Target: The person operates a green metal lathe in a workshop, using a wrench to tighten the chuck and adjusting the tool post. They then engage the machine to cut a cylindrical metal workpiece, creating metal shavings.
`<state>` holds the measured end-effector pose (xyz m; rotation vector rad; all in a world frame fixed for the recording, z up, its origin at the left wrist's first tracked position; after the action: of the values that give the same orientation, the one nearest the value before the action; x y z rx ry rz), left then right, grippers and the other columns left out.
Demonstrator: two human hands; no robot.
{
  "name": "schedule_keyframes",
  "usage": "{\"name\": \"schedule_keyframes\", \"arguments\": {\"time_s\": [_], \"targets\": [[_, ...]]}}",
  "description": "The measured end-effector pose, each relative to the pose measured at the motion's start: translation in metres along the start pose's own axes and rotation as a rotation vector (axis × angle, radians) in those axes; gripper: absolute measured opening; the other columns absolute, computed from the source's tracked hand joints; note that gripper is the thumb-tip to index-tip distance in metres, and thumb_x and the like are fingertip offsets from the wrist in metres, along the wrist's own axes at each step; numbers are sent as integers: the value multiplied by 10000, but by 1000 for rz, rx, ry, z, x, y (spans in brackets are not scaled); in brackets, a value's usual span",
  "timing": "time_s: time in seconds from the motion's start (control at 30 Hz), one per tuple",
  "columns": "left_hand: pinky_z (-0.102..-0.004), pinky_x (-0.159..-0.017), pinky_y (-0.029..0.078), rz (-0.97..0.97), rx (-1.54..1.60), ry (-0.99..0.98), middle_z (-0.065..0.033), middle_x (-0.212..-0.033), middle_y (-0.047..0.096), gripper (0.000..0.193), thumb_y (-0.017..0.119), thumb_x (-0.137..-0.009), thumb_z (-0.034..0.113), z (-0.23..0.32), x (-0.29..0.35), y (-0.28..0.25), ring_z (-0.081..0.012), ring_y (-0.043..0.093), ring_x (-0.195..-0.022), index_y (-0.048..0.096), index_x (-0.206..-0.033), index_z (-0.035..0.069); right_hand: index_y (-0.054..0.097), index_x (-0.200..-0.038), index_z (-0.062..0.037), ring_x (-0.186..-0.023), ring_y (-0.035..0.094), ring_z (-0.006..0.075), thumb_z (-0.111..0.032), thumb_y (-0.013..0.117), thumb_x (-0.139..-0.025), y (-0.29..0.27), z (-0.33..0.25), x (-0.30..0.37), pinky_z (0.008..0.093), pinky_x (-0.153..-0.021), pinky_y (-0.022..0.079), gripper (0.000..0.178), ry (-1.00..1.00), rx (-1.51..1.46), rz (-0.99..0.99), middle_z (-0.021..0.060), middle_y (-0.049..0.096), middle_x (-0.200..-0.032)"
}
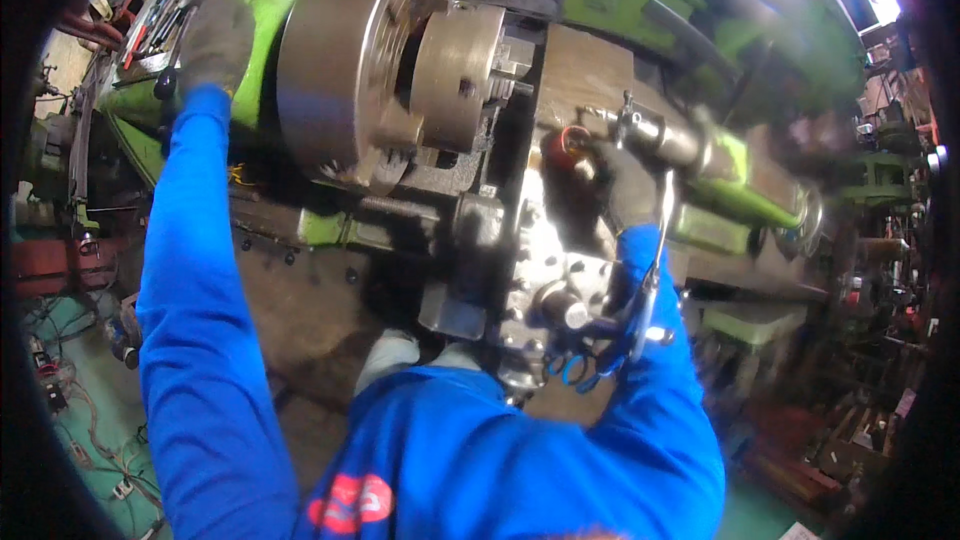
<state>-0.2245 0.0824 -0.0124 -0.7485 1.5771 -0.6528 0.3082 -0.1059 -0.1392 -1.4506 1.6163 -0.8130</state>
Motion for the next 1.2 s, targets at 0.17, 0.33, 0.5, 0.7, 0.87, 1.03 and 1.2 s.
{"name": "schedule_keyframes", "arguments": {"time_s": [0.17,0.33,0.5,0.7,0.87,1.03,1.2], "targets": [[-539,-830,478,61,8,95,-241,-1048,634,269,505,-963,265,1,2,4,-420,617,-947,646,-952,37,716,-1143,-134,-1013,677,341,-2,684,-789,15,9,0,416,-892,537,380,3,-62,8,131,718,-1077],[-542,-806,481,71,-178,277,-241,-1020,647,268,501,-964,265,3,4,15,-416,627,-916,648,-927,44,718,-1154,-142,-973,683,350,-3,667,-797,6,1,13,439,-856,532,387,-65,-10,-2,156,714,-1042],[-552,-821,482,10,47,-4,-256,-1016,654,310,482,-973,286,3,-3,2,-436,622,-949,654,-945,30,721,-1160,-153,-955,695,309,7,658,-812,1,-9,30,398,-843,537,387,49,37,-166,125,720,-1028],[-549,-863,474,-105,4,-16,-263,-1041,653,344,465,-974,304,3,2,1,-439,618,-966,669,-965,27,718,-1159,-90,-797,708,216,-76,700,-895,11,9,57,338,-734,573,265,-111,-172,-233,112,713,-956],[-544,-847,473,-33,56,14,-261,-1041,651,332,489,-963,303,7,4,-5,-423,622,-962,678,-939,31,645,-1297,-120,-1067,649,282,28,724,-755,36,67,82,381,-935,525,567,96,-503,-346,153,684,-1175],[-547,-768,484,16,54,-28,-250,-1003,648,291,543,-928,294,17,-2,-21,-435,631,-879,680,-912,37,634,-1322,-132,-1021,653,223,81,687,-764,-47,34,118,369,-926,528,600,154,-193,-31,116,695,-1130],[-547,-742,500,143,4,5,-220,-1039,649,316,560,-906,316,0,-1,-8,-410,643,-847,677,-857,27,636,-1307,-74,-1110,662,235,-57,666,-891,-87,97,222,357,-1001,494,417,421,-254,257,139,701,-1191]]}}
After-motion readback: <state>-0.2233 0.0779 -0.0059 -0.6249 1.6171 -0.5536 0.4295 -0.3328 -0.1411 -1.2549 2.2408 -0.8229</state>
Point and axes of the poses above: each hand's wrist, its own x-axis away from the middle knuckle, its own y-axis out of the palm, z = x × y, the point moved 9 cm from there along -x, towards the middle knuckle
